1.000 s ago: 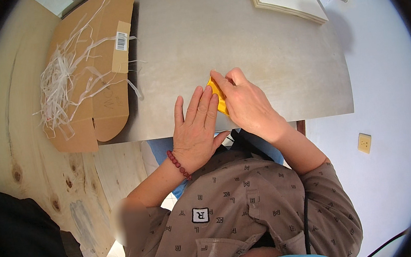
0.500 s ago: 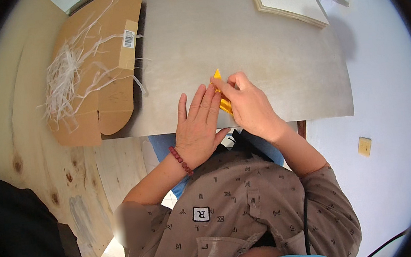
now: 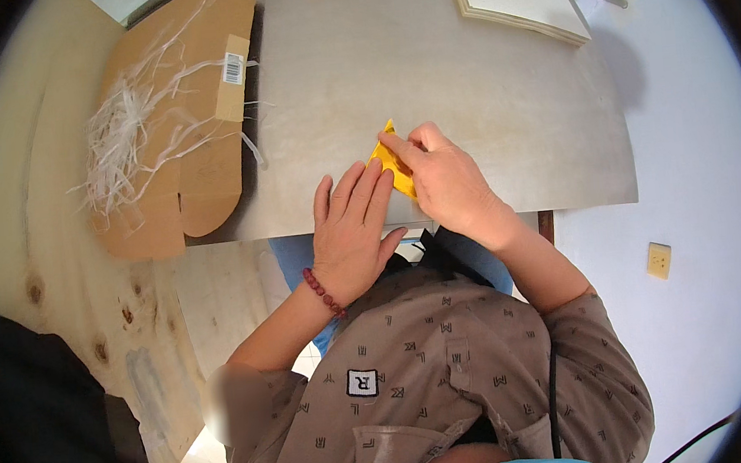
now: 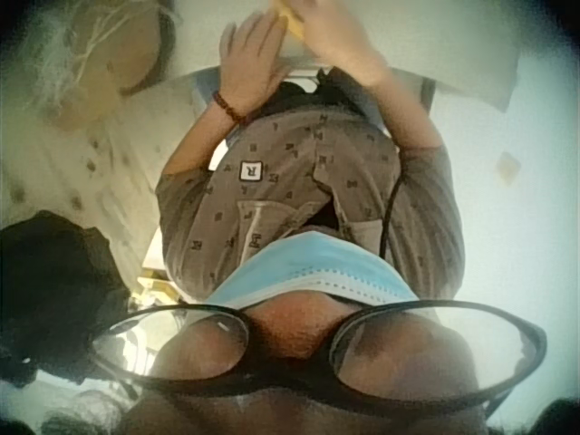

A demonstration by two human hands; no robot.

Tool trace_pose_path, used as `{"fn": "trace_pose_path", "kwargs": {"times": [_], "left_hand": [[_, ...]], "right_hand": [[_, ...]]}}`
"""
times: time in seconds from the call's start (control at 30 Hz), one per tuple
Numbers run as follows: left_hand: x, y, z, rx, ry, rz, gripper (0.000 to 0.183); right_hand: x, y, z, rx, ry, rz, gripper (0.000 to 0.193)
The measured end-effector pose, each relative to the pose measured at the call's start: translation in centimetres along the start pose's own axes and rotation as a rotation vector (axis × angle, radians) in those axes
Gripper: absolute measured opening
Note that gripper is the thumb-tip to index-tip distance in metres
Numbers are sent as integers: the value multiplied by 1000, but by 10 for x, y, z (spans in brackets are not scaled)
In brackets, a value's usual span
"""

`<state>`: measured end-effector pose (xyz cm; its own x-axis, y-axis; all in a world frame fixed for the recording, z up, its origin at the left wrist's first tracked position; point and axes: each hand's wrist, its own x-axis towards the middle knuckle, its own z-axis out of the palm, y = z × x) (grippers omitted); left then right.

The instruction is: The person folds a gold-colored sheet of paper into a triangular origami shape, pressing creases and tucking flaps to form a small pouch. They place the finished piece on the table and begin folding a second sheet in the same manner.

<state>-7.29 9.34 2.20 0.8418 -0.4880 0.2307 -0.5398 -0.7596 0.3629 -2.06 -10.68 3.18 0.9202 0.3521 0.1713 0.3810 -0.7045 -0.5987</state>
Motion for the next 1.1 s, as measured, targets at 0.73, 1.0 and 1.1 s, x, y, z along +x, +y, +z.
{"fn": "trace_pose_path", "kwargs": {"times": [0.73,1.0,1.1], "left_hand": [[35,34,-14,-1856,269,-486,15],[34,53,-7,-1609,216,-358,27],[37,57,-6,-1503,192,-310,33]], "right_hand": [[-67,-7,-56,1032,81,130,26],[-66,-14,-54,1094,182,171,22],[-67,-15,-53,1116,161,199,23]]}}
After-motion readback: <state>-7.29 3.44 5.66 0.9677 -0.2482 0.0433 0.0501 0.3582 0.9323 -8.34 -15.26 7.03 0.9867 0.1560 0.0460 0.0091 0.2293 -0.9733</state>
